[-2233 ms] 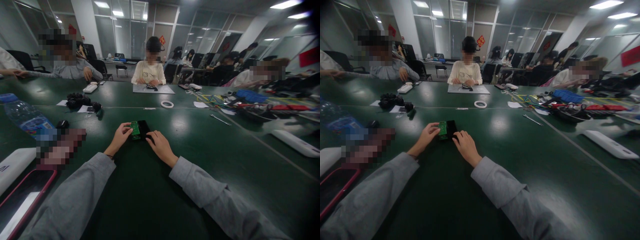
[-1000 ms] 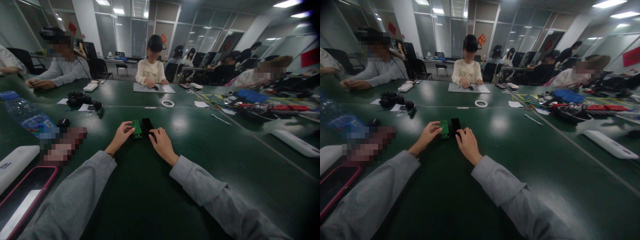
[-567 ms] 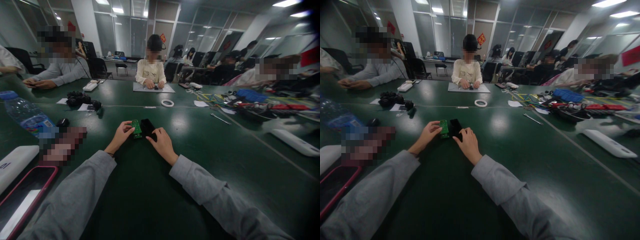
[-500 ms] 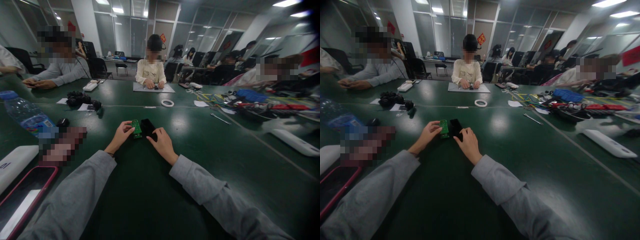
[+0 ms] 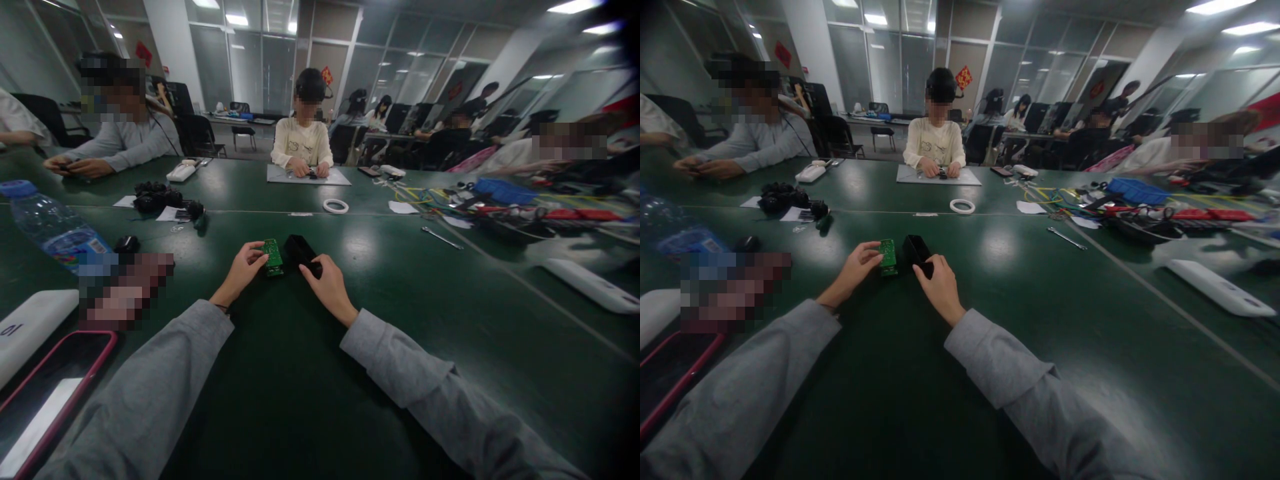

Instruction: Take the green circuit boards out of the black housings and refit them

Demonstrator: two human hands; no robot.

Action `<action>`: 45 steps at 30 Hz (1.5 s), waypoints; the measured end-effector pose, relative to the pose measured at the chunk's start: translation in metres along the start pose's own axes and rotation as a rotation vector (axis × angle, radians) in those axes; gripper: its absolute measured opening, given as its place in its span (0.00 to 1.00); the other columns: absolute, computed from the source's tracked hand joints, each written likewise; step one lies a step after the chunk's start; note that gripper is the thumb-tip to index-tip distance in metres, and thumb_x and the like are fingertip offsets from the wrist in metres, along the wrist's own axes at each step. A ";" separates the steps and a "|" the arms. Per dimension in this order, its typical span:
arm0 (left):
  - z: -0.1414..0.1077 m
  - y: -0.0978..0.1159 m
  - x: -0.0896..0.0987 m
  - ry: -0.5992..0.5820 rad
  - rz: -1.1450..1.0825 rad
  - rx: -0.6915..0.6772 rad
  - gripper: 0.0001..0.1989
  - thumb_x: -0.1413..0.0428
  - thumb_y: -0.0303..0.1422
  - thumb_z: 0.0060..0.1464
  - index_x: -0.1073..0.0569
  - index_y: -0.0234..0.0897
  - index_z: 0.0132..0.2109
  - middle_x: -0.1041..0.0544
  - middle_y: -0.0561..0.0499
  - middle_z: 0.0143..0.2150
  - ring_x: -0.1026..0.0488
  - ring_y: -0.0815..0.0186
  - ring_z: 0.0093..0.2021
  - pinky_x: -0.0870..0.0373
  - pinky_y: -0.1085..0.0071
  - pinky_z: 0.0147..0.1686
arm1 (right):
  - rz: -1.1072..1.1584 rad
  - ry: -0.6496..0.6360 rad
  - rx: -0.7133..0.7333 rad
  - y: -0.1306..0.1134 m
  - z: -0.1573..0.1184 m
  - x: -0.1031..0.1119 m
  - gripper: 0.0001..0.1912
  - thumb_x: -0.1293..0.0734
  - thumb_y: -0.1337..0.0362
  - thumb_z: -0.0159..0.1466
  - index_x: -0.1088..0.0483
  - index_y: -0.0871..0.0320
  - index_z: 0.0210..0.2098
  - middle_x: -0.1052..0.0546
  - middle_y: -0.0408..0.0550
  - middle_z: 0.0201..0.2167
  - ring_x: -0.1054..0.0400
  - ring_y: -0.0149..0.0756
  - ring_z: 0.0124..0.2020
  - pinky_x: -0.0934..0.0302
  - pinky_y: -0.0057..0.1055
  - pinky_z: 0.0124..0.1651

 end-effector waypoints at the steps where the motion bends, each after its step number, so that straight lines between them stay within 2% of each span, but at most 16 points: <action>1: 0.000 0.000 0.000 -0.001 -0.006 0.003 0.23 0.42 0.36 0.52 0.34 0.37 0.55 0.26 0.43 0.47 0.27 0.59 0.47 0.30 0.56 0.49 | 0.003 -0.002 0.000 0.000 0.000 0.000 0.14 0.36 0.53 0.64 0.35 0.58 0.38 0.30 0.51 0.37 0.32 0.39 0.35 0.36 0.35 0.35; 8: 0.001 0.003 -0.004 0.017 -0.046 0.016 0.21 0.42 0.34 0.51 0.34 0.36 0.53 0.26 0.46 0.42 0.26 0.62 0.43 0.30 0.58 0.47 | 0.000 0.003 0.000 0.002 0.000 -0.002 0.13 0.36 0.53 0.64 0.36 0.58 0.38 0.30 0.50 0.37 0.33 0.39 0.35 0.37 0.34 0.35; 16: 0.001 0.000 -0.002 -0.006 -0.021 -0.023 0.22 0.43 0.36 0.52 0.34 0.37 0.54 0.26 0.45 0.45 0.27 0.61 0.45 0.30 0.57 0.48 | 0.011 0.006 0.005 0.001 0.000 -0.001 0.13 0.35 0.54 0.64 0.36 0.58 0.38 0.31 0.49 0.36 0.33 0.39 0.35 0.37 0.34 0.34; 22: -0.001 0.003 -0.002 0.024 -0.020 -0.047 0.23 0.42 0.37 0.52 0.34 0.38 0.54 0.26 0.44 0.47 0.26 0.61 0.45 0.29 0.58 0.46 | 0.006 0.001 0.013 0.000 0.000 0.000 0.13 0.36 0.53 0.64 0.36 0.57 0.38 0.31 0.51 0.37 0.32 0.41 0.36 0.36 0.35 0.34; 30: 0.001 0.000 -0.001 0.024 0.057 -0.070 0.24 0.41 0.40 0.50 0.34 0.37 0.53 0.25 0.43 0.46 0.26 0.60 0.44 0.29 0.58 0.46 | -0.001 -0.008 0.004 0.002 0.000 -0.001 0.14 0.36 0.53 0.64 0.36 0.58 0.39 0.31 0.51 0.39 0.32 0.40 0.37 0.36 0.35 0.35; 37: 0.001 0.002 -0.002 0.060 0.065 -0.081 0.23 0.40 0.39 0.49 0.33 0.36 0.51 0.25 0.45 0.43 0.26 0.61 0.42 0.30 0.60 0.45 | -0.036 -0.005 0.028 -0.003 0.000 0.002 0.12 0.36 0.56 0.64 0.36 0.57 0.39 0.32 0.51 0.39 0.33 0.41 0.38 0.35 0.38 0.39; 42: 0.004 -0.005 -0.001 0.075 0.054 -0.084 0.21 0.42 0.38 0.51 0.32 0.36 0.51 0.25 0.45 0.43 0.26 0.62 0.42 0.30 0.60 0.45 | -0.085 -0.042 0.045 -0.001 -0.002 0.000 0.09 0.36 0.61 0.64 0.36 0.58 0.42 0.33 0.53 0.42 0.33 0.42 0.40 0.34 0.39 0.39; 45: 0.005 -0.008 0.000 0.075 0.045 -0.088 0.20 0.43 0.37 0.52 0.32 0.37 0.51 0.25 0.45 0.43 0.26 0.62 0.43 0.31 0.59 0.47 | -0.081 -0.023 0.052 0.001 -0.002 -0.004 0.15 0.35 0.62 0.63 0.38 0.59 0.47 0.33 0.56 0.45 0.32 0.44 0.42 0.33 0.40 0.40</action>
Point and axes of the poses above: each hand's wrist, its own z-axis towards the middle knuckle, its own x-axis out of the back of the hand, y = z × x, the point moved 1 cm from there along z, towards the middle knuckle
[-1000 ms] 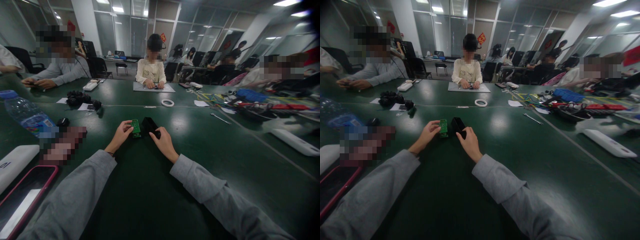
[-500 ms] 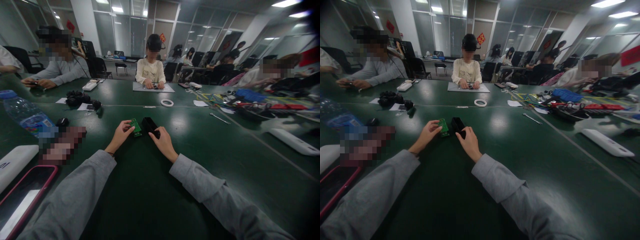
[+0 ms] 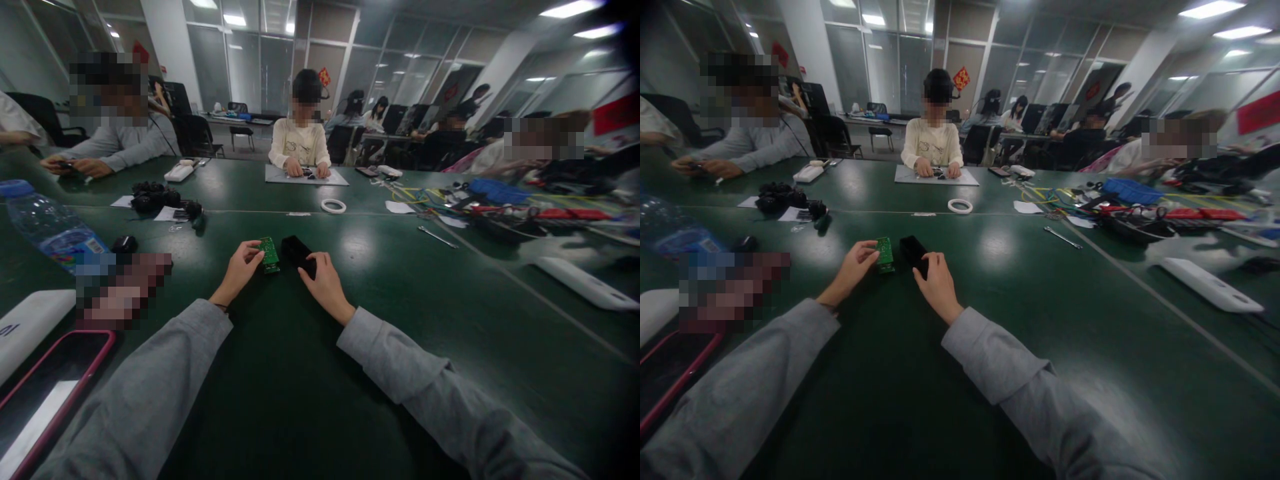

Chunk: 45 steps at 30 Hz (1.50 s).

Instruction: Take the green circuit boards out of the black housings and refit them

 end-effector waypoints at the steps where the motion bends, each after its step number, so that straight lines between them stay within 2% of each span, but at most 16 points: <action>1: 0.000 -0.001 0.000 -0.001 -0.005 0.000 0.20 0.43 0.37 0.52 0.32 0.37 0.51 0.25 0.45 0.43 0.26 0.62 0.43 0.31 0.59 0.47 | 0.007 0.002 0.004 0.001 0.000 -0.001 0.18 0.35 0.61 0.62 0.39 0.59 0.49 0.33 0.57 0.46 0.32 0.45 0.43 0.32 0.41 0.40; 3: 0.000 -0.001 0.001 -0.007 -0.011 0.002 0.20 0.43 0.37 0.53 0.32 0.36 0.51 0.25 0.45 0.43 0.26 0.62 0.44 0.31 0.59 0.47 | 0.021 -0.001 0.006 0.002 0.001 -0.003 0.22 0.34 0.61 0.61 0.41 0.60 0.52 0.32 0.57 0.46 0.32 0.47 0.44 0.33 0.43 0.42; 6: -0.001 -0.001 0.001 -0.009 -0.017 0.005 0.20 0.44 0.38 0.53 0.33 0.36 0.52 0.25 0.45 0.44 0.26 0.62 0.44 0.30 0.59 0.47 | 0.037 0.015 -0.021 0.009 -0.001 0.003 0.23 0.35 0.63 0.62 0.42 0.59 0.55 0.30 0.57 0.47 0.31 0.48 0.46 0.33 0.45 0.45; 9: -0.002 0.000 0.002 -0.012 -0.020 0.016 0.20 0.45 0.38 0.54 0.33 0.37 0.52 0.25 0.45 0.45 0.26 0.61 0.44 0.30 0.59 0.47 | 0.053 0.084 -0.067 0.025 -0.010 0.021 0.23 0.36 0.63 0.62 0.42 0.59 0.55 0.30 0.58 0.48 0.31 0.48 0.47 0.35 0.46 0.47; 13: -0.003 0.001 0.003 -0.027 -0.042 0.010 0.19 0.45 0.37 0.54 0.33 0.36 0.52 0.24 0.44 0.44 0.26 0.62 0.42 0.29 0.60 0.45 | 0.041 0.154 -0.162 0.054 -0.033 0.050 0.23 0.36 0.61 0.61 0.40 0.60 0.53 0.28 0.58 0.44 0.30 0.49 0.42 0.35 0.47 0.45; 16: -0.005 0.001 0.005 -0.039 -0.070 -0.013 0.19 0.45 0.34 0.54 0.33 0.36 0.53 0.23 0.44 0.44 0.25 0.62 0.43 0.29 0.60 0.45 | 0.039 0.153 -0.181 0.064 -0.039 0.057 0.23 0.35 0.59 0.60 0.40 0.61 0.52 0.27 0.58 0.42 0.30 0.50 0.41 0.34 0.48 0.44; 18: -0.007 0.002 0.006 -0.052 -0.069 -0.027 0.19 0.44 0.33 0.53 0.33 0.37 0.53 0.23 0.44 0.44 0.25 0.61 0.45 0.30 0.60 0.46 | 0.065 0.134 -0.171 0.062 -0.034 0.051 0.23 0.35 0.60 0.59 0.40 0.60 0.52 0.28 0.57 0.42 0.30 0.50 0.41 0.34 0.48 0.44; 21: -0.008 0.003 0.008 -0.062 -0.034 -0.039 0.20 0.43 0.33 0.52 0.32 0.37 0.52 0.22 0.44 0.43 0.25 0.60 0.45 0.30 0.60 0.46 | 0.115 0.100 -0.142 0.047 -0.020 0.032 0.23 0.35 0.61 0.59 0.41 0.59 0.53 0.28 0.56 0.44 0.30 0.49 0.43 0.34 0.47 0.46; 25: -0.007 0.001 0.008 -0.044 -0.019 -0.054 0.18 0.43 0.32 0.52 0.31 0.37 0.52 0.22 0.44 0.43 0.25 0.60 0.44 0.29 0.61 0.45 | 0.122 0.058 -0.013 0.024 -0.004 0.006 0.29 0.35 0.64 0.59 0.45 0.59 0.58 0.31 0.57 0.50 0.32 0.48 0.48 0.36 0.46 0.52; 29: -0.006 -0.002 0.008 -0.026 -0.042 -0.035 0.18 0.44 0.29 0.52 0.31 0.37 0.51 0.22 0.45 0.42 0.25 0.62 0.42 0.28 0.63 0.43 | 0.101 0.006 0.055 0.023 -0.002 -0.002 0.30 0.34 0.64 0.58 0.44 0.58 0.58 0.33 0.57 0.53 0.35 0.49 0.53 0.39 0.49 0.56; 31: -0.005 -0.002 0.007 -0.022 -0.060 -0.032 0.18 0.45 0.28 0.52 0.31 0.36 0.51 0.23 0.45 0.41 0.25 0.63 0.41 0.28 0.64 0.42 | 0.169 -0.009 0.011 0.031 -0.007 0.005 0.28 0.34 0.63 0.59 0.42 0.58 0.58 0.32 0.56 0.52 0.34 0.48 0.51 0.38 0.49 0.55; 34: -0.004 -0.003 0.007 -0.016 -0.078 -0.028 0.18 0.46 0.27 0.52 0.31 0.35 0.51 0.23 0.45 0.41 0.26 0.64 0.39 0.28 0.64 0.41 | 0.297 0.004 -0.032 0.039 -0.021 0.031 0.27 0.34 0.61 0.61 0.43 0.57 0.58 0.31 0.55 0.51 0.32 0.46 0.49 0.34 0.47 0.52; 36: -0.004 -0.004 0.007 -0.015 -0.077 -0.029 0.18 0.46 0.27 0.52 0.31 0.35 0.51 0.23 0.46 0.40 0.26 0.65 0.39 0.29 0.65 0.40 | 0.257 0.059 0.036 0.038 -0.033 0.055 0.27 0.34 0.61 0.62 0.44 0.56 0.59 0.33 0.55 0.54 0.35 0.46 0.53 0.37 0.48 0.55; 39: -0.004 -0.004 0.006 -0.019 -0.082 -0.022 0.18 0.45 0.26 0.50 0.30 0.36 0.50 0.23 0.47 0.39 0.26 0.65 0.37 0.29 0.66 0.39 | 0.081 0.144 0.194 0.025 -0.051 0.085 0.27 0.35 0.65 0.64 0.45 0.53 0.61 0.36 0.53 0.57 0.41 0.46 0.59 0.45 0.50 0.62; 42: -0.005 -0.003 0.006 0.000 -0.094 -0.025 0.17 0.46 0.27 0.51 0.30 0.35 0.50 0.23 0.47 0.39 0.26 0.66 0.36 0.29 0.66 0.39 | 0.017 0.176 0.267 0.012 -0.059 0.097 0.27 0.37 0.68 0.64 0.46 0.52 0.61 0.36 0.52 0.57 0.42 0.45 0.60 0.46 0.50 0.63; 45: -0.006 0.000 0.006 -0.002 -0.088 -0.028 0.17 0.46 0.27 0.51 0.31 0.34 0.50 0.24 0.47 0.39 0.27 0.67 0.36 0.30 0.67 0.39 | -0.001 0.189 0.292 0.005 -0.060 0.097 0.29 0.37 0.70 0.64 0.48 0.52 0.62 0.36 0.53 0.58 0.42 0.44 0.60 0.45 0.50 0.63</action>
Point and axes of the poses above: each hand's wrist, its own z-axis towards the middle knuckle, its own x-axis out of the back of the hand, y = z × x, the point moved 1 cm from there along z, towards the middle knuckle
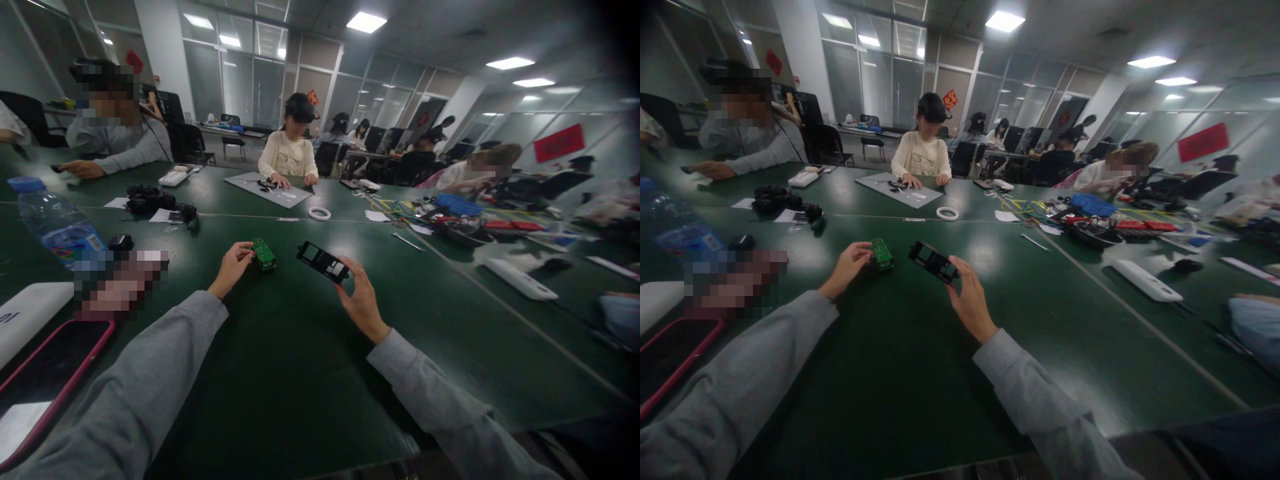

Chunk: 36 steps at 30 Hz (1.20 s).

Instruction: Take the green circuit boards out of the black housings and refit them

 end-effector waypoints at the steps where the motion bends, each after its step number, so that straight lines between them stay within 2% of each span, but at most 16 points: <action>1: 0.000 0.001 0.000 -0.003 0.000 0.001 0.17 0.46 0.27 0.51 0.31 0.34 0.49 0.24 0.47 0.39 0.27 0.67 0.36 0.30 0.67 0.39 | -0.008 0.003 0.006 0.000 0.000 0.000 0.29 0.37 0.70 0.64 0.48 0.52 0.62 0.36 0.53 0.57 0.42 0.44 0.60 0.45 0.49 0.62; 5: 0.001 0.000 -0.001 -0.001 -0.014 0.003 0.16 0.45 0.27 0.50 0.31 0.34 0.48 0.24 0.48 0.38 0.27 0.68 0.34 0.30 0.68 0.37 | -0.071 0.037 0.013 0.008 -0.008 0.007 0.29 0.36 0.70 0.63 0.46 0.53 0.61 0.35 0.53 0.56 0.40 0.45 0.58 0.43 0.50 0.61; 9: 0.004 -0.005 -0.001 -0.015 -0.018 0.003 0.16 0.45 0.27 0.50 0.31 0.35 0.49 0.25 0.49 0.38 0.27 0.68 0.35 0.30 0.68 0.37 | -0.143 0.092 -0.043 0.019 -0.020 0.019 0.28 0.34 0.68 0.62 0.44 0.55 0.60 0.33 0.55 0.55 0.39 0.46 0.57 0.42 0.51 0.59; 13: 0.004 -0.006 -0.001 -0.022 -0.011 0.005 0.17 0.46 0.26 0.50 0.31 0.36 0.49 0.25 0.48 0.39 0.27 0.67 0.37 0.30 0.67 0.39 | -0.124 0.085 -0.050 0.017 -0.020 0.016 0.28 0.34 0.68 0.62 0.44 0.55 0.60 0.33 0.54 0.54 0.38 0.46 0.56 0.41 0.50 0.59; 19: 0.003 -0.005 0.000 -0.020 -0.011 0.004 0.17 0.45 0.27 0.50 0.31 0.36 0.49 0.25 0.48 0.39 0.27 0.66 0.37 0.29 0.66 0.39 | 0.003 0.022 0.041 0.002 -0.004 -0.007 0.29 0.36 0.72 0.62 0.46 0.52 0.60 0.36 0.52 0.58 0.41 0.44 0.60 0.43 0.51 0.61; 23: 0.003 -0.004 0.000 -0.011 -0.003 -0.006 0.17 0.45 0.27 0.50 0.31 0.35 0.49 0.25 0.48 0.39 0.27 0.66 0.36 0.30 0.66 0.38 | 0.047 -0.005 0.040 -0.003 0.002 -0.023 0.28 0.37 0.71 0.63 0.47 0.50 0.60 0.37 0.51 0.58 0.42 0.44 0.61 0.44 0.51 0.62; 26: 0.004 -0.003 0.001 0.045 -0.003 -0.041 0.16 0.46 0.28 0.51 0.30 0.34 0.49 0.24 0.47 0.39 0.27 0.67 0.36 0.30 0.67 0.39 | 0.054 -0.031 -0.018 0.000 0.007 -0.039 0.28 0.36 0.69 0.62 0.46 0.52 0.60 0.35 0.52 0.57 0.41 0.45 0.59 0.44 0.51 0.61; 30: 0.008 -0.007 0.008 0.257 0.031 -0.068 0.13 0.49 0.27 0.53 0.29 0.35 0.47 0.26 0.47 0.41 0.28 0.66 0.40 0.31 0.68 0.40 | 0.064 -0.059 -0.139 0.013 0.019 -0.066 0.27 0.35 0.67 0.61 0.43 0.56 0.58 0.32 0.54 0.53 0.36 0.46 0.54 0.40 0.47 0.57; 32: 0.010 -0.011 0.011 0.319 0.055 -0.061 0.13 0.50 0.25 0.53 0.30 0.35 0.47 0.26 0.47 0.41 0.28 0.65 0.42 0.31 0.66 0.43 | 0.092 -0.049 -0.195 0.021 0.027 -0.080 0.27 0.34 0.66 0.59 0.42 0.57 0.57 0.32 0.55 0.52 0.34 0.46 0.52 0.38 0.46 0.56; 34: 0.011 -0.014 0.013 0.304 0.083 -0.068 0.15 0.50 0.24 0.52 0.30 0.35 0.48 0.25 0.46 0.44 0.28 0.65 0.45 0.32 0.65 0.47 | 0.138 -0.044 -0.249 0.029 0.035 -0.094 0.27 0.33 0.66 0.58 0.41 0.58 0.56 0.31 0.55 0.50 0.33 0.46 0.51 0.38 0.46 0.55; 36: 0.012 -0.015 0.012 0.218 0.122 -0.081 0.18 0.48 0.23 0.51 0.32 0.36 0.51 0.26 0.45 0.49 0.28 0.64 0.47 0.33 0.63 0.49 | 0.191 -0.066 -0.299 0.038 0.040 -0.105 0.27 0.32 0.65 0.57 0.41 0.58 0.54 0.29 0.54 0.48 0.32 0.45 0.48 0.37 0.46 0.53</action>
Point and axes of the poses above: each hand's wrist, its own z-axis towards the middle knuckle, its own x-axis out of the back of the hand, y = z × x, the point moved 1 cm from there along z, towards the middle knuckle
